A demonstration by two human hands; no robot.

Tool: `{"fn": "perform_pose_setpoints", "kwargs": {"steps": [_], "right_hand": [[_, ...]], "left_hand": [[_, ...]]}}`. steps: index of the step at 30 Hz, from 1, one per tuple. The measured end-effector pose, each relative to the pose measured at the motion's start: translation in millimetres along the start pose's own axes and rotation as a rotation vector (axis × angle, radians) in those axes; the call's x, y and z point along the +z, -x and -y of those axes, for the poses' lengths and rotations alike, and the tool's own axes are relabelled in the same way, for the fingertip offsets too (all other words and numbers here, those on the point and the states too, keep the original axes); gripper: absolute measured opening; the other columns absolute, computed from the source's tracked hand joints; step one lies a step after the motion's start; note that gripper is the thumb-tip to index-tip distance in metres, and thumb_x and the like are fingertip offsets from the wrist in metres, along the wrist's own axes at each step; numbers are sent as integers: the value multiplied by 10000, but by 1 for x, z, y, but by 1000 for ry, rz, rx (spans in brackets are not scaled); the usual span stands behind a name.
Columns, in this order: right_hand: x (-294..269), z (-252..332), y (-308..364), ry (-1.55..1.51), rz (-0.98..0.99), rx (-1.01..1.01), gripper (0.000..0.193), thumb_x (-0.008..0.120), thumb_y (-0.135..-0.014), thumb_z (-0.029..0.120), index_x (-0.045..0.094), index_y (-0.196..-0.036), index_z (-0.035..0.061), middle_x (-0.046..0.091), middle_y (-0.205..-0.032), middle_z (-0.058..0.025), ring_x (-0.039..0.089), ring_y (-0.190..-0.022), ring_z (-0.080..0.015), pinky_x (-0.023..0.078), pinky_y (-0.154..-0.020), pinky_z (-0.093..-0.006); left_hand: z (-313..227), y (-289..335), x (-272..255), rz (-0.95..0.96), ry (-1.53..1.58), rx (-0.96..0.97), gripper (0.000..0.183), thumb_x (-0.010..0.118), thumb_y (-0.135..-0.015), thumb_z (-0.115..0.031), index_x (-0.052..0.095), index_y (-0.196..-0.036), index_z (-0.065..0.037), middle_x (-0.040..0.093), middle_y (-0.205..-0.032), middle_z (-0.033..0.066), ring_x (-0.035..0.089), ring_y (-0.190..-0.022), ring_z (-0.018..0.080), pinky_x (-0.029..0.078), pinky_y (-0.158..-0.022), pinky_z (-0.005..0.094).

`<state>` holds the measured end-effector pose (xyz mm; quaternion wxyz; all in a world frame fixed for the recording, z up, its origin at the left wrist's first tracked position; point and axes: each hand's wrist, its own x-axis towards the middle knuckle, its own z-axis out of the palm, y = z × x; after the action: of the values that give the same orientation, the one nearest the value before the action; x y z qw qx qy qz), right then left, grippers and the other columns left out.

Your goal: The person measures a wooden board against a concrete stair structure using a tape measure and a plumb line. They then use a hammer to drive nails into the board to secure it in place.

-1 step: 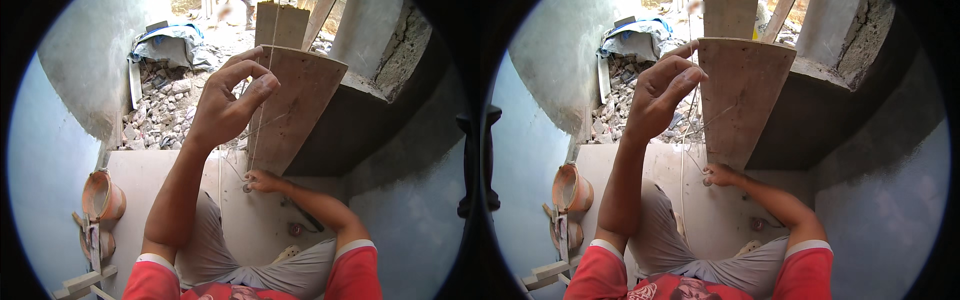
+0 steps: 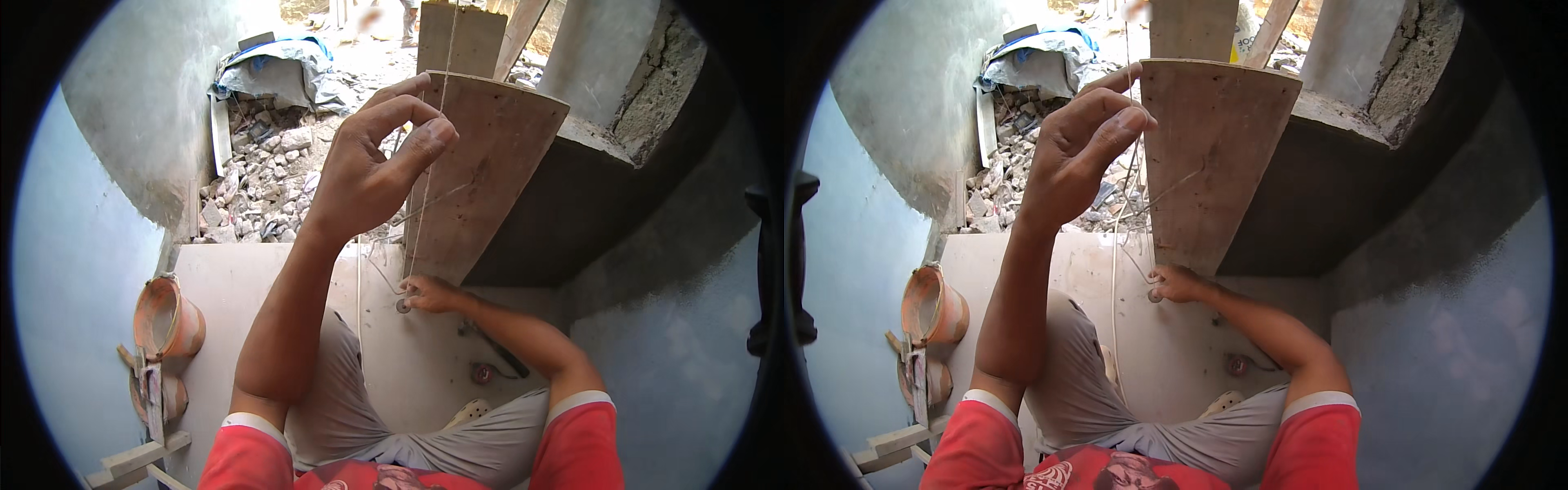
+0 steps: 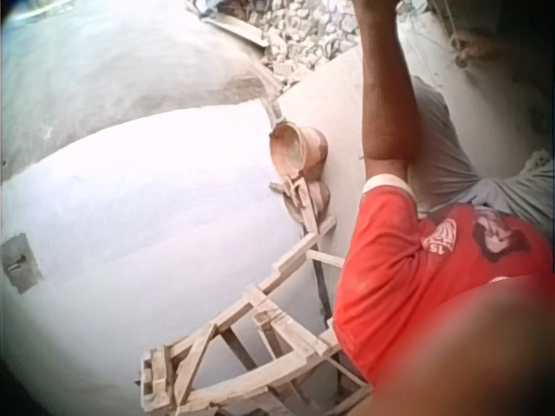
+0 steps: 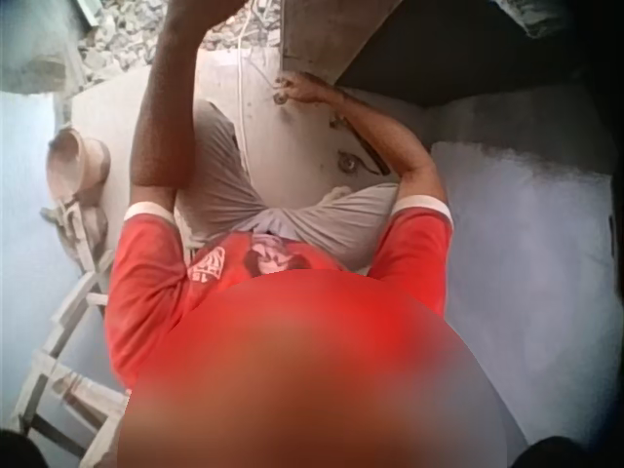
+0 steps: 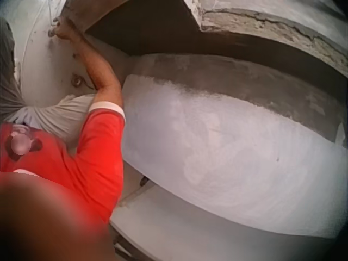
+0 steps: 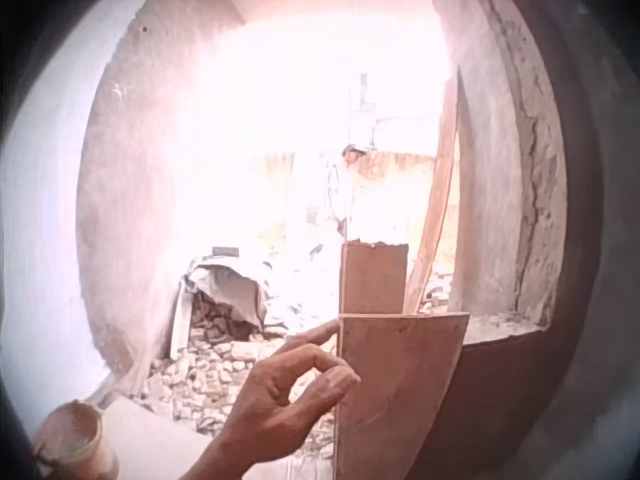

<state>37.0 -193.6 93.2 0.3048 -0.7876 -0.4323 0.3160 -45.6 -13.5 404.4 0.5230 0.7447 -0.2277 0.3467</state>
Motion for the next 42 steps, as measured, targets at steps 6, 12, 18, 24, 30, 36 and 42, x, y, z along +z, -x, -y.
{"fn": "perform_pose_setpoints", "kwargs": {"steps": [6, 12, 18, 24, 30, 36, 42], "right_hand": [[-9, 6, 9, -17, 8, 52, 644, 805, -820, 278, 580, -1367, 22, 675, -1229, -213, 659, -1160, -337, 511, -986, -409], [-16, -12, 13, 15, 28, 52, 684, 827, -794, 318, 588, -1361, 19, 679, -1213, -201, 663, -1140, -335, 518, -962, -411], [-22, -47, 11, 146, 83, 50, 709, 847, -756, 367, 612, -1325, 15, 693, -1148, -177, 676, -1079, -324, 529, -923, -410], [-26, -70, 15, 247, 167, 88, 640, 841, -752, 371, 662, -1255, 18, 707, -1129, -176, 684, -1069, -323, 536, -917, -417], [-32, -73, 20, 318, 197, 112, 637, 836, -740, 360, 669, -1248, 14, 702, -1154, -200, 674, -1098, -352, 536, -937, -436], [-36, -68, 24, 323, 233, 184, 628, 824, -765, 334, 658, -1283, 20, 674, -1262, -216, 642, -1190, -364, 518, -998, -437], [-36, -65, 25, 353, 256, 201, 611, 825, -788, 316, 655, -1297, 24, 669, -1276, -212, 633, -1209, -365, 509, -1014, -437]], "left_hand": [[0, 1, 1, -14, -18, 5, 227, 712, -960, -272, 761, -971, -51, 690, -1261, 221, 516, -1401, 321, 392, -1137, 449], [3, 0, 2, -14, 2, 41, 230, 715, -957, -272, 759, -968, -46, 718, -1200, 188, 534, -1386, 312, 401, -1130, 443], [1, 1, -2, 40, -34, 3, 240, 670, -1010, -253, 750, -1001, -27, 646, -1327, 180, 547, -1346, 245, 456, -1024, 371], [3, 0, -1, 21, -5, 12, 227, 685, -986, -258, 757, -984, -43, 682, -1269, 187, 549, -1357, 275, 430, -1080, 400], [4, 0, 1, -12, -16, 32, 220, 706, -960, -271, 764, -965, -58, 720, -1212, 190, 540, -1386, 304, 403, -1136, 435], [4, 1, 1, -15, -11, 36, 229, 714, -959, -284, 765, -973, -62, 679, -1289, 239, 535, -1390, 302, 402, -1137, 441], [5, 1, 3, -42, -19, 49, 235, 717, -960, -293, 763, -967, -62, 697, -1264, 211, 536, -1388, 304, 403, -1135, 443]]}}
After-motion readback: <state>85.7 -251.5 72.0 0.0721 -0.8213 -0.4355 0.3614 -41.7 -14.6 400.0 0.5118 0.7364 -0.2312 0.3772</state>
